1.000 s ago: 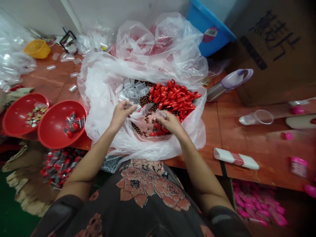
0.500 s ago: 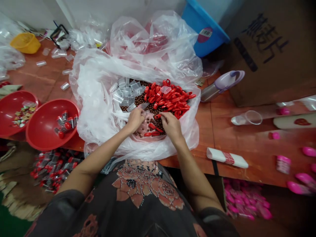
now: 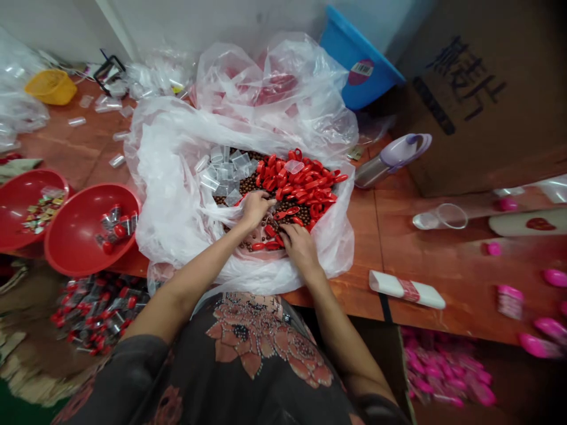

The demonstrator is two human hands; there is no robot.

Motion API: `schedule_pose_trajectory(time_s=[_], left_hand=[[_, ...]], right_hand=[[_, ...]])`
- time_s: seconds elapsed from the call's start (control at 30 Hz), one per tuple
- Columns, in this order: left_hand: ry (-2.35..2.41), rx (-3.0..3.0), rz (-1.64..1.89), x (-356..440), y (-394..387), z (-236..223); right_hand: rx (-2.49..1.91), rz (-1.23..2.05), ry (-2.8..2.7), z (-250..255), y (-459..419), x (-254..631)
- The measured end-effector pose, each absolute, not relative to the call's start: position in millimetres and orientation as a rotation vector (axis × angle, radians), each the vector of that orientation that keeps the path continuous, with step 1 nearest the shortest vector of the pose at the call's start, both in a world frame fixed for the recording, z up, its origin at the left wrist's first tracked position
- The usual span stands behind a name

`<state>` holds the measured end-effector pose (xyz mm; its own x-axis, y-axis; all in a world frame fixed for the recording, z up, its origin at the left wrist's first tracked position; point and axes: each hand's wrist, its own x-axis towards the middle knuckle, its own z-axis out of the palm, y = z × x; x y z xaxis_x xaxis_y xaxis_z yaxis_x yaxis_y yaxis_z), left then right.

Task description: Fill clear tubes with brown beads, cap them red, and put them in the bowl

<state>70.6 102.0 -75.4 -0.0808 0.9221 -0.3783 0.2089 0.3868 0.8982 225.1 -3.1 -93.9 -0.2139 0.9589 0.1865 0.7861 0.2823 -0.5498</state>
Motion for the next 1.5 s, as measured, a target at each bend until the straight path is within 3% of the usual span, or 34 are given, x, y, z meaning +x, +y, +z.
schedule_pose_trajectory(time_s=[0.23, 0.6, 1.23, 1.5], left_hand=[[1.361, 0.815, 0.866, 80.4, 102.7, -76.9], [1.134, 0.598, 0.811, 33.0, 43.5, -34.2], [1.042, 0.909, 0.929, -7.1, 7.8, -12.6], [1.020, 0.877, 0.954, -11.1, 2.9, -10.0]], right_hand=[[-1.459, 0.517, -1.878, -88.9, -10.9, 227.3], [-1.485, 0.542, -1.814, -76.0, -17.1, 228.3], [-1.528, 0.645, -1.919, -63.4, -10.5, 212.5], [-1.651, 0.473, -2.157, -65.6, 2.2, 197.3]])
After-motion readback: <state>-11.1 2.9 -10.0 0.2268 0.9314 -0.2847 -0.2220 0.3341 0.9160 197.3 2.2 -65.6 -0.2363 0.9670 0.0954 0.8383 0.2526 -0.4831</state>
